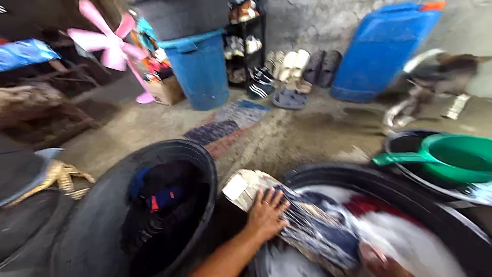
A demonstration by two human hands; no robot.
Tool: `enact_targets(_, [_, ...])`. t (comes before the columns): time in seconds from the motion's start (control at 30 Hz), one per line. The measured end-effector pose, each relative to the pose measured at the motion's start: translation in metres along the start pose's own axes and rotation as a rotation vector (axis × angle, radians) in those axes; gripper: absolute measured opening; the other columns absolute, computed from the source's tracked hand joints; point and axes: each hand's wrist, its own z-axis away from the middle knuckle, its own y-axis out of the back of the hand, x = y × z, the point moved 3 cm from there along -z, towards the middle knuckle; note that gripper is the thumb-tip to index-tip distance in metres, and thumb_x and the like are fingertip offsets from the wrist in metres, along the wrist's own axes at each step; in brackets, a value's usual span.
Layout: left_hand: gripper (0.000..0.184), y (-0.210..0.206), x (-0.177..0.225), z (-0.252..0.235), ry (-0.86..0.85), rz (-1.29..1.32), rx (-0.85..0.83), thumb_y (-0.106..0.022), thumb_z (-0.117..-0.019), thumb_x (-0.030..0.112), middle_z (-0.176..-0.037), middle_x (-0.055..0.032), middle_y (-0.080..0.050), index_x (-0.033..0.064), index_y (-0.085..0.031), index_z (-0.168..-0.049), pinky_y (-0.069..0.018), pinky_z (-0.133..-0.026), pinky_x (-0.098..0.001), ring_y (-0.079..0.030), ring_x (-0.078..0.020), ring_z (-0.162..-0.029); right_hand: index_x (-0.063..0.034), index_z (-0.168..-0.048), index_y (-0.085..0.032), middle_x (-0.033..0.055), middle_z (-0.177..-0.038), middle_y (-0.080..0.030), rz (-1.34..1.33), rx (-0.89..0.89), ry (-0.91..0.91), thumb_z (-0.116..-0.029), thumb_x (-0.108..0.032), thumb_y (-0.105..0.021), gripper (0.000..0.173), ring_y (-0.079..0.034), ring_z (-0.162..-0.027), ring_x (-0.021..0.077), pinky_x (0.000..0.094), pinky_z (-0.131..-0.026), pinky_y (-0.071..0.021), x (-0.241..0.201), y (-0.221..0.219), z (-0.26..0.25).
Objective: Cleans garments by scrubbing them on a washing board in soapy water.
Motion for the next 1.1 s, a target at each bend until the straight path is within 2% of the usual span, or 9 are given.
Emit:
enact_targets(0.07, [0.069,0.005,0.001,0.0,0.002,-0.01,-0.05,-0.053,-0.0973,0.06,-0.169,-0.0063,-0.025,0.0294,-0.04,-0.158,0.0014,-0.12,-0.0697,-0.009,-0.0344,-0.158,0.0111,-0.133,-0.059,0.0367,-0.125,-0.064,-0.067,-0.017,-0.027,-0.0987,-0.038,-0.067,0.06,-0.061,-0.12,0.0531,0.0703,-0.103,-0.045,-0.016,0.016,0.007])
enact_targets(0.17, [0.086,0.008,0.002,0.0,0.003,-0.053,-0.101,-0.062,-0.0905,0.065,-0.17,-0.01,-0.02,0.0227,-0.035,-0.16,0.001,-0.12,-0.0689,-0.006,-0.0361,-0.158,0.0074,-0.131,-0.06,0.0269,-0.116,-0.069,-0.406,-0.002,0.06,-0.0976,-0.028,-0.072,0.05,-0.067,-0.111,0.0388,0.0557,-0.101,-0.0512,-0.143,0.022,0.027])
enact_targets(0.27, [0.097,0.009,-0.001,0.002,0.0,-0.089,-0.058,-0.071,-0.0846,0.063,-0.169,-0.0112,-0.022,0.0093,-0.038,-0.158,-0.002,-0.121,-0.0677,-0.008,-0.0366,-0.158,0.0052,-0.127,-0.06,0.0255,-0.105,-0.07,-0.585,0.039,0.152,-0.0969,-0.029,-0.072,0.048,-0.07,-0.099,0.04,0.0603,-0.089,-0.055,-0.226,-0.013,0.027])
enact_targets(0.4, [0.107,0.011,0.0,0.001,0.041,-0.174,-0.147,-0.063,-0.0856,0.072,-0.171,-0.0116,-0.014,0.0084,-0.024,-0.163,0.0009,-0.121,-0.0666,-0.003,-0.0366,-0.158,-0.0025,-0.139,-0.059,0.0264,-0.115,-0.071,-0.187,0.003,0.081,-0.0971,-0.042,-0.07,0.059,-0.069,-0.107,0.0464,0.0676,-0.091,-0.0533,-0.129,-0.033,0.019])
enact_targets(0.53, [0.109,0.01,0.001,-0.001,0.045,-0.191,-0.138,-0.061,-0.085,0.075,-0.172,-0.0115,-0.01,0.0093,-0.023,-0.163,0.0042,-0.12,-0.0676,0.002,-0.0368,-0.158,0.0056,-0.128,-0.061,0.0319,-0.117,-0.067,-0.076,-0.039,-0.244,-0.102,-0.04,-0.063,0.052,-0.065,-0.112,0.0508,0.0699,-0.093,-0.0497,-0.023,0.012,0.016])
enact_targets(0.67, [0.109,0.01,0.001,0.0,0.046,-0.199,-0.148,-0.061,-0.0852,0.074,-0.172,-0.0123,-0.008,0.0081,-0.022,-0.163,0.0047,-0.119,-0.0688,0.003,-0.0377,-0.158,0.0059,-0.126,-0.064,0.0287,-0.112,-0.069,-0.36,0.017,-0.024,-0.0995,-0.032,-0.068,0.047,-0.068,-0.107,0.0452,0.0652,-0.095,-0.0516,-0.133,0.025,0.019])
enact_targets(0.8, [0.101,0.01,-0.003,-0.001,0.046,-0.2,-0.116,-0.065,-0.0828,0.073,-0.17,-0.0115,-0.019,0.0098,-0.039,-0.158,0.0025,-0.12,-0.0679,-0.003,-0.0374,-0.158,-0.0009,-0.126,-0.063,0.0229,-0.108,-0.071,-0.429,-0.026,0.207,-0.0979,-0.039,-0.069,0.048,-0.07,-0.104,0.0407,0.0626,-0.09,-0.0538,-0.232,-0.007,0.012])
enact_targets(1.0, [0.107,0.007,0.001,0.001,0.031,-0.215,-0.132,-0.064,-0.0845,0.072,-0.171,-0.0121,-0.013,0.01,-0.025,-0.163,0.0036,-0.119,-0.0701,-0.002,-0.0387,-0.158,0.0012,-0.132,-0.06,0.0282,-0.12,-0.068,-0.148,-0.037,-0.133,-0.0994,-0.043,-0.066,0.055,-0.066,-0.115,0.047,0.0674,-0.095,-0.0503,-0.069,0.011,-0.015])
enact_targets(1.1, [0.107,0.009,0.005,-0.002,0.058,-0.231,-0.196,-0.061,-0.0861,0.073,-0.172,-0.0099,-0.009,0.0124,-0.02,-0.164,0.0038,-0.118,-0.0703,0.001,-0.0382,-0.158,0.003,-0.126,-0.064,0.0289,-0.121,-0.067,-0.179,-0.084,-0.17,-0.0997,-0.043,-0.065,0.053,-0.064,-0.118,0.0469,0.0672,-0.097,-0.0492,-0.099,0.037,-0.015])
